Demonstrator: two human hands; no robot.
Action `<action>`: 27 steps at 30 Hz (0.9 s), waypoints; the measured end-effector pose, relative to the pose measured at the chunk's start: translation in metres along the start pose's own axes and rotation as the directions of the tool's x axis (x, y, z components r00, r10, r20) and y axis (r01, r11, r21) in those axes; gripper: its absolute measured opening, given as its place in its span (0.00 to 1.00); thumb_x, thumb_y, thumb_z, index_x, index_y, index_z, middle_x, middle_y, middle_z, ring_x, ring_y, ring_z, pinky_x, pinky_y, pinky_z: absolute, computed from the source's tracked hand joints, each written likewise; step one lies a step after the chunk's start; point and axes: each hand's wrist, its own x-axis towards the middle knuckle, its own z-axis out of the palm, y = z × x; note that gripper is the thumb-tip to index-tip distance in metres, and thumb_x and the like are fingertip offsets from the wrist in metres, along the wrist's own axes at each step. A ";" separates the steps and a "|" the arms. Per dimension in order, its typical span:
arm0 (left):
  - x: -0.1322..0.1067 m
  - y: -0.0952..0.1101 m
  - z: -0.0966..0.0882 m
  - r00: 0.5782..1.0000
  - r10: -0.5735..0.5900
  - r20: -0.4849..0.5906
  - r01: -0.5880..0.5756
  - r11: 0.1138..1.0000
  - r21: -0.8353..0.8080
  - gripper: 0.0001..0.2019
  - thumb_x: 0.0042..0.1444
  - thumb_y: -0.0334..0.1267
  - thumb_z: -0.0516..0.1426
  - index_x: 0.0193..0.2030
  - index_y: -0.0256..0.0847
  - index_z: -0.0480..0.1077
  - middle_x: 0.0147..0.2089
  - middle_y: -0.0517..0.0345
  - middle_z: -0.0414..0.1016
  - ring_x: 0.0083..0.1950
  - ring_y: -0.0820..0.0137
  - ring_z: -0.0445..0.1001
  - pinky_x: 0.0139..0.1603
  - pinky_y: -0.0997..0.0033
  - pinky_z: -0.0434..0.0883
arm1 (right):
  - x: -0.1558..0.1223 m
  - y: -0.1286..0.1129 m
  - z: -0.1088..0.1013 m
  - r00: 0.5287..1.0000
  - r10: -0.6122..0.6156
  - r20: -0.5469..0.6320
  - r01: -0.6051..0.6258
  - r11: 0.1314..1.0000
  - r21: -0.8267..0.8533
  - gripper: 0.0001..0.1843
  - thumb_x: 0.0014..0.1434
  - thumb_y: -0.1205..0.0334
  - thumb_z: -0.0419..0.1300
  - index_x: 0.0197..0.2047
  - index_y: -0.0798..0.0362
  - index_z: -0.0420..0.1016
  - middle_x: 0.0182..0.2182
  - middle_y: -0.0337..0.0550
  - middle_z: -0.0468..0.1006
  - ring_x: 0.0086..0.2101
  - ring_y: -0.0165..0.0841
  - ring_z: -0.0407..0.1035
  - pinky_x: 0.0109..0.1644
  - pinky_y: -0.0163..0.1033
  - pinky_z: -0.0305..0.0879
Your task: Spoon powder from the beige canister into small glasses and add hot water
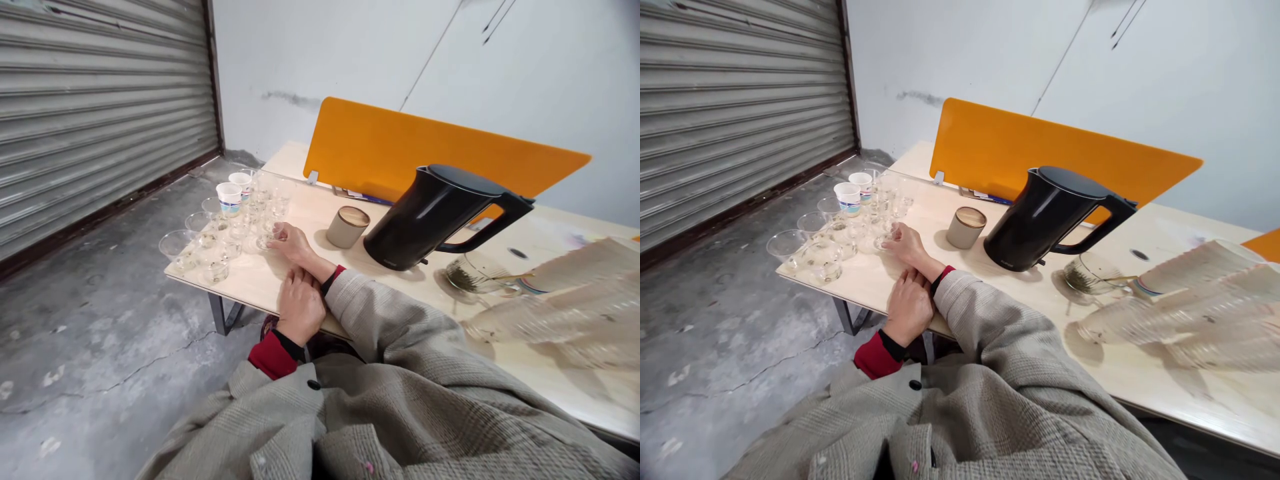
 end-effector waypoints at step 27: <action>0.000 0.000 -0.007 1.000 0.007 0.022 -0.007 1.000 -0.016 0.22 0.68 0.36 0.55 0.65 0.32 0.77 0.65 0.40 0.79 0.70 0.51 0.71 0.76 0.48 0.63 | 0.003 0.003 0.001 0.998 -0.049 0.037 0.051 0.997 -0.055 0.21 0.51 0.59 0.74 0.47 0.51 0.77 0.33 0.32 0.77 0.36 0.30 0.71 0.45 0.37 0.68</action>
